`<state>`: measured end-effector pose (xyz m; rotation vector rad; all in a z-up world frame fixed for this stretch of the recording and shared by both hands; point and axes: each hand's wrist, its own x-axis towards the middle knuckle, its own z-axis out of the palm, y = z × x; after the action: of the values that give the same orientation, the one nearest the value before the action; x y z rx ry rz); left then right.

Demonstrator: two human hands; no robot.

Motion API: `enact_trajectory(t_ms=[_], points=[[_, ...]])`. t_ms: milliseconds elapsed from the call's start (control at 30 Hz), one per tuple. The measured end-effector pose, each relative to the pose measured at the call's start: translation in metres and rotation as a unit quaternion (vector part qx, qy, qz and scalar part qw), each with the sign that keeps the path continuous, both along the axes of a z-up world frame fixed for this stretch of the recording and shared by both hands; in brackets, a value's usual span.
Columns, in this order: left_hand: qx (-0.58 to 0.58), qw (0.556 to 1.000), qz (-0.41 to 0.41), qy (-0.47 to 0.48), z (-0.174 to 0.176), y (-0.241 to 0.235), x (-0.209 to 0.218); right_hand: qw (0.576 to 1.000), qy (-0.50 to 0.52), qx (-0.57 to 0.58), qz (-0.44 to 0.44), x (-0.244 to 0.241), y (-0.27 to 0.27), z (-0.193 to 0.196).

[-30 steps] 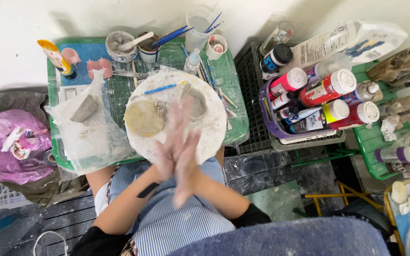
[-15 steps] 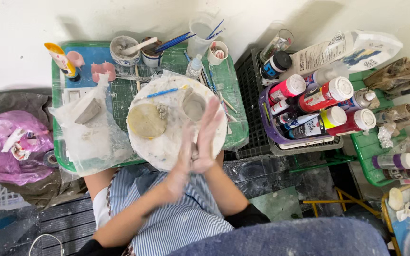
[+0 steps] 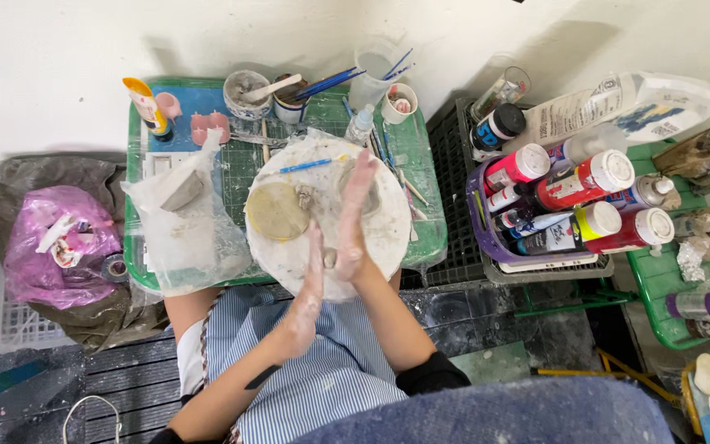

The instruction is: The person shapes clay by hand on a banding wheel, first pressing a small hollow form into shape and then rolling a piece of clay into a spherical shape between their palms.

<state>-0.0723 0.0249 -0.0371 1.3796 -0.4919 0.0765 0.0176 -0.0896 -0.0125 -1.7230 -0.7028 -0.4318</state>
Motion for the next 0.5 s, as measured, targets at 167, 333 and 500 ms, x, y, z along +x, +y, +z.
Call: enact_trajectory(t_ms=[167, 333, 500], points=[[-0.242, 0.915, -0.022, 0.322, 0.004, 0.003, 0.018, 0.92, 0.033, 0.385, 0.07, -0.018, 0.013, 0.0], [-0.386, 0.886, 0.028, 0.256, -0.009, 0.019, 0.022, 0.993, -0.001, 0.106, -0.046, -0.035, -0.02, -0.022], [-0.349, 0.929, -0.022, 0.118, -0.02, 0.02, 0.014, 0.984, 0.155, -0.087, -0.028, -0.062, -0.016, -0.031]])
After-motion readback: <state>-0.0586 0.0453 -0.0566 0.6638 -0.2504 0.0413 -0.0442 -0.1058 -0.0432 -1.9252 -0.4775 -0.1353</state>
